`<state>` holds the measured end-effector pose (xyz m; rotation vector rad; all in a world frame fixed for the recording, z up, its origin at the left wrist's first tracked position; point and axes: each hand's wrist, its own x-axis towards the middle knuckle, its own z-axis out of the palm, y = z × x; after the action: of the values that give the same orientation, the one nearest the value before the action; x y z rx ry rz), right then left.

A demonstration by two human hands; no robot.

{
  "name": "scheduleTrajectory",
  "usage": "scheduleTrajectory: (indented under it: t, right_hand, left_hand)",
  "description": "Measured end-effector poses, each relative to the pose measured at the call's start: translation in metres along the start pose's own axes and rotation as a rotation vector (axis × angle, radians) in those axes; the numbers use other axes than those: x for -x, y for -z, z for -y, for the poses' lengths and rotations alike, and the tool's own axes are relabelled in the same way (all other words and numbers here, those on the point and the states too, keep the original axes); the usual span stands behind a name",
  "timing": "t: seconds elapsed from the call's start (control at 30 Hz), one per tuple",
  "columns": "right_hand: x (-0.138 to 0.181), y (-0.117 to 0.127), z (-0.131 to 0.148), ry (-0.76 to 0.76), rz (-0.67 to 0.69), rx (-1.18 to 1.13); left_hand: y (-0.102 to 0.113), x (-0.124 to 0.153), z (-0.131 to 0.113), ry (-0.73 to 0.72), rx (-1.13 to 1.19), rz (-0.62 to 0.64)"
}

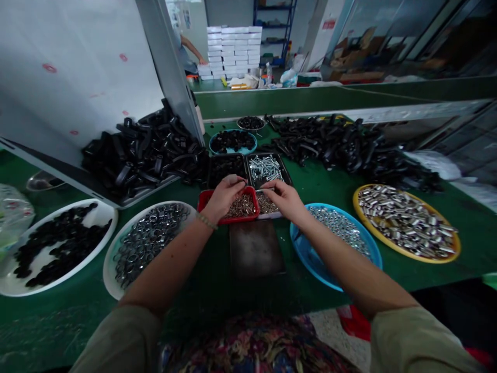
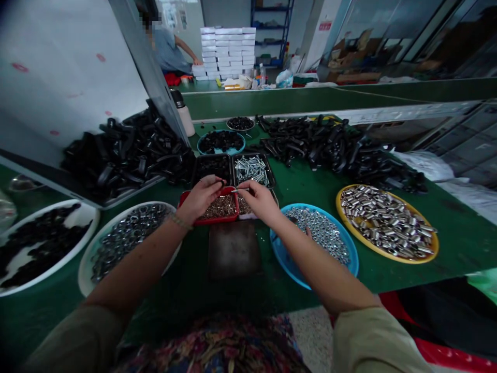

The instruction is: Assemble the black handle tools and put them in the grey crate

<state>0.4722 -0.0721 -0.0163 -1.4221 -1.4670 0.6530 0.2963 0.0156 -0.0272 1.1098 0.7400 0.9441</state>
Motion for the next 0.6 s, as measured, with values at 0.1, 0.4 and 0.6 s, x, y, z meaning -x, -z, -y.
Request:
scheduleTrajectory:
  t: [0.1, 0.4, 0.6]
  right_hand:
    - [0.034, -0.017, 0.021, 0.062, -0.032, 0.016]
    - [0.091, -0.049, 0.026, 0.386, -0.096, 0.493]
    - [0.121, -0.054, 0.029, 0.123, 0.02, -0.221]
  left_hand:
    - [-0.008, 0.057, 0.008, 0.103, 0.269, 0.063]
    - [-0.035, 0.133, 0.023, -0.009, 0.353, 0.045]
    - [-0.013, 0.171, 0.012, 0.147, 0.397, 0.108]
